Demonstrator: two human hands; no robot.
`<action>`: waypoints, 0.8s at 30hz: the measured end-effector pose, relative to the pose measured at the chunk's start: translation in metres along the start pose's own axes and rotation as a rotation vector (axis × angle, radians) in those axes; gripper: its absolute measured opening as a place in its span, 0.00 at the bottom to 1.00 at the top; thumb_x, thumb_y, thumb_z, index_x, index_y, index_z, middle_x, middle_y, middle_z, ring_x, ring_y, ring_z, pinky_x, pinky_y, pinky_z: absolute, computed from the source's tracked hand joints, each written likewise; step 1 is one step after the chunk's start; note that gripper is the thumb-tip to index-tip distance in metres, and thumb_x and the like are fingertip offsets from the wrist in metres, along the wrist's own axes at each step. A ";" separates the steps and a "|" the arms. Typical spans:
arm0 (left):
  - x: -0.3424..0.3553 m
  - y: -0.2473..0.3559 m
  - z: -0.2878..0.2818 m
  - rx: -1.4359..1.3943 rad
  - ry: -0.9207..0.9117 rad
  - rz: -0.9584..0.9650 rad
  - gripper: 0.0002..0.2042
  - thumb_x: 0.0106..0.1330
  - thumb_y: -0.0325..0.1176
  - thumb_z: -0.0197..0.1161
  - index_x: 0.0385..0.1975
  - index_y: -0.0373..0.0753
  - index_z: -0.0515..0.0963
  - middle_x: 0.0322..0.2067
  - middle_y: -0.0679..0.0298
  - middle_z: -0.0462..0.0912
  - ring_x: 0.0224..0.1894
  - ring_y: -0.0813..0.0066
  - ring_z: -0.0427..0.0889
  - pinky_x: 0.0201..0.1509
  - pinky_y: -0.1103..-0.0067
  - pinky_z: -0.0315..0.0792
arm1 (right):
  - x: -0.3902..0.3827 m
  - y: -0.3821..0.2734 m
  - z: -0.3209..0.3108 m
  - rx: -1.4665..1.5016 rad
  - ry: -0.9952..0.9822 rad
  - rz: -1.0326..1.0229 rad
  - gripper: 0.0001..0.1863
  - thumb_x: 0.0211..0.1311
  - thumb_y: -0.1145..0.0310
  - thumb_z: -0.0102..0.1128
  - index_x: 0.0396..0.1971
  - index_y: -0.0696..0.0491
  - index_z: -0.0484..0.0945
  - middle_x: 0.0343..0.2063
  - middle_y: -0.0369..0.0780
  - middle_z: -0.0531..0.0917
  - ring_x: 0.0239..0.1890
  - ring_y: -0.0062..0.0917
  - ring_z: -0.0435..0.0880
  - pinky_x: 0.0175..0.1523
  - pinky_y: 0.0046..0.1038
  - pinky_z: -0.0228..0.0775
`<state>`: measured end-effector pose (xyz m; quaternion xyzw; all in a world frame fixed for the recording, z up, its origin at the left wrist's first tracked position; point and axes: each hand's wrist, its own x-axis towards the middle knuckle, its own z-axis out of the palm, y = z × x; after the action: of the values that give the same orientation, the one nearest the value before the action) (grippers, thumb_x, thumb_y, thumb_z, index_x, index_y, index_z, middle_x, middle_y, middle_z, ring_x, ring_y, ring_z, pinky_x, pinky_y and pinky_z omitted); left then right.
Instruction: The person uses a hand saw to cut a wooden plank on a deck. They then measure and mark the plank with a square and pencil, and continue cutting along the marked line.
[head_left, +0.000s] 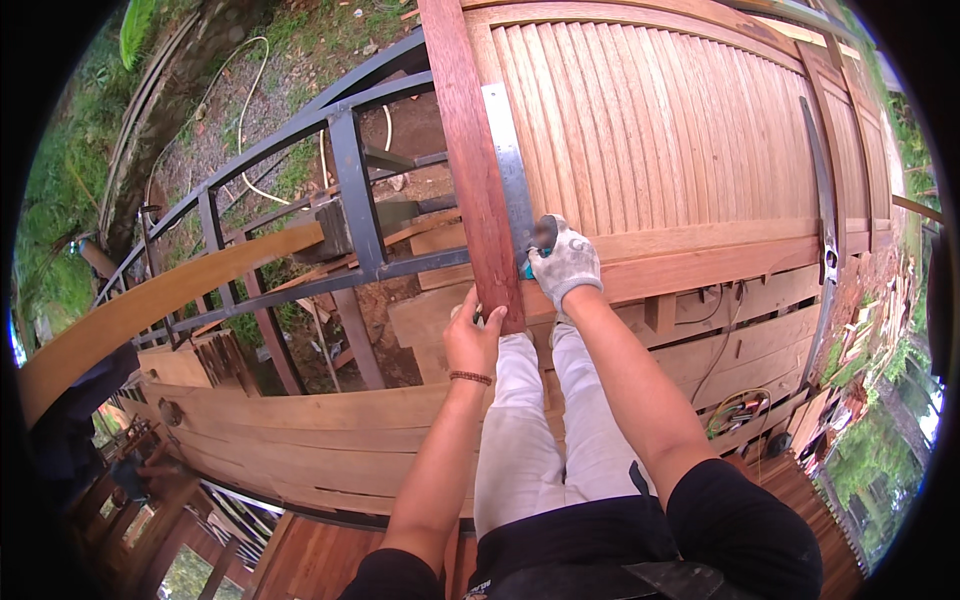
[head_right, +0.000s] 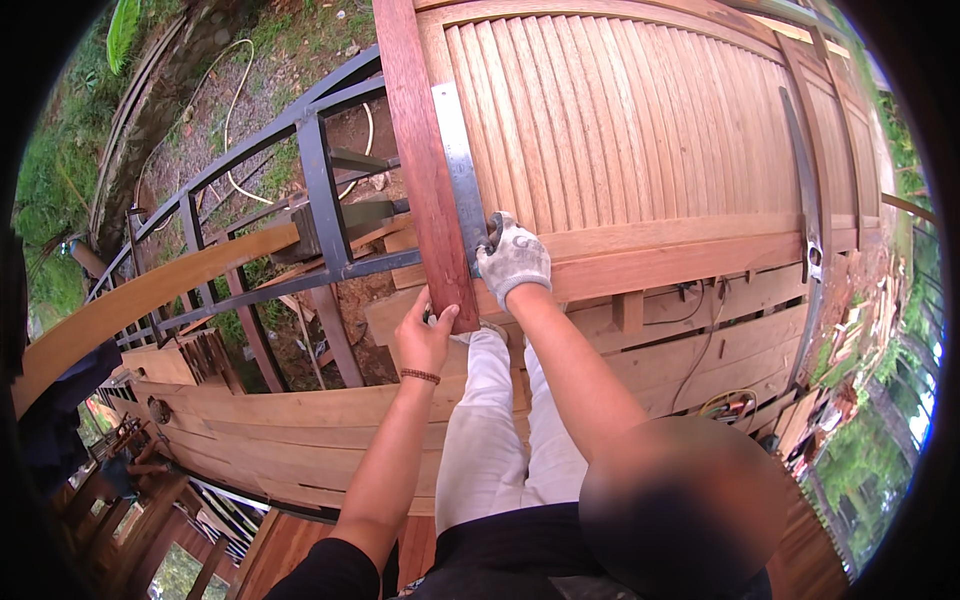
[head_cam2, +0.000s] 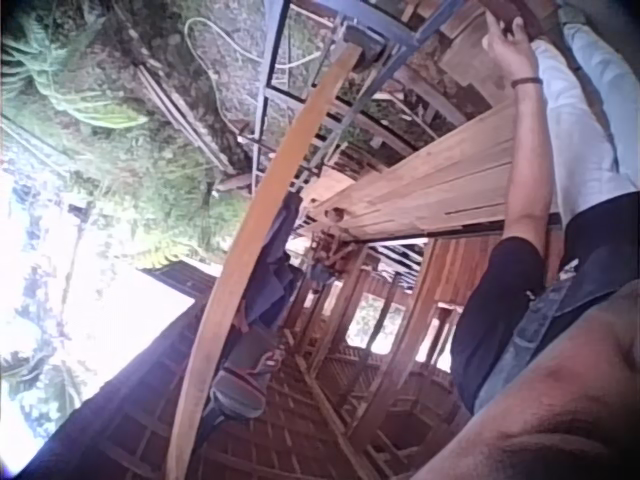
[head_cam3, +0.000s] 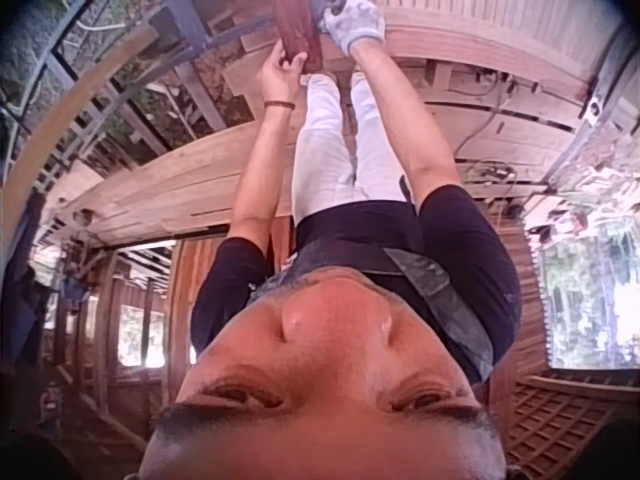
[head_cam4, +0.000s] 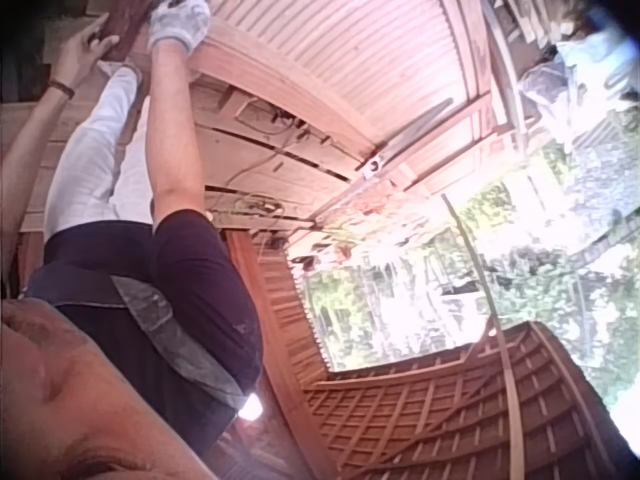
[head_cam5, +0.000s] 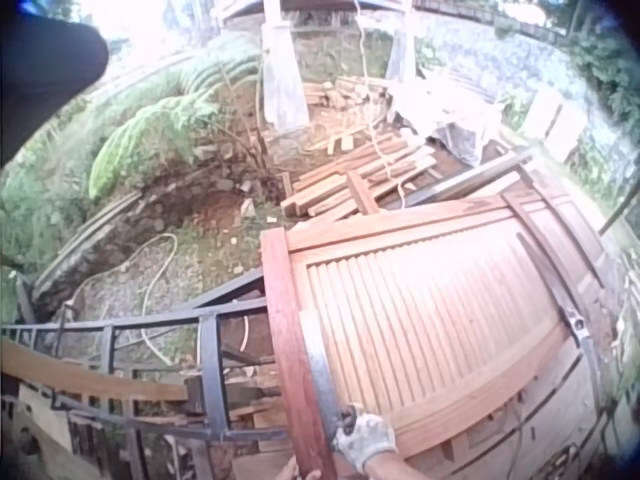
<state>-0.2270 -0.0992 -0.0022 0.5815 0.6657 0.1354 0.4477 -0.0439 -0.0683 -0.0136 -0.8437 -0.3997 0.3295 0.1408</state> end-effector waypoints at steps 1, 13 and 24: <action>0.000 0.000 0.000 -0.005 -0.001 -0.006 0.25 0.57 0.32 0.72 0.56 0.41 0.78 0.39 0.52 0.87 0.38 0.72 0.85 0.44 0.75 0.77 | 0.001 0.000 -0.001 -0.024 -0.005 -0.006 0.17 0.56 0.64 0.63 0.46 0.48 0.77 0.37 0.43 0.86 0.42 0.38 0.85 0.49 0.38 0.76; -0.004 0.000 -0.001 -0.008 0.004 -0.065 0.26 0.56 0.33 0.73 0.57 0.41 0.77 0.43 0.51 0.86 0.43 0.67 0.86 0.48 0.74 0.76 | -0.007 0.003 -0.065 -0.434 -0.395 -0.317 0.22 0.62 0.60 0.59 0.56 0.48 0.74 0.56 0.44 0.77 0.55 0.36 0.79 0.59 0.35 0.72; -0.013 0.005 -0.009 -0.001 -0.013 -0.043 0.26 0.56 0.34 0.73 0.57 0.45 0.77 0.39 0.49 0.85 0.44 0.54 0.84 0.48 0.67 0.77 | 0.014 0.001 -0.065 -0.370 -0.367 -0.296 0.13 0.61 0.63 0.57 0.44 0.47 0.81 0.44 0.42 0.85 0.45 0.37 0.84 0.51 0.36 0.76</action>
<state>-0.2314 -0.1065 0.0122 0.5676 0.6751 0.1221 0.4552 0.0065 -0.0565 0.0278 -0.7139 -0.5903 0.3742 -0.0433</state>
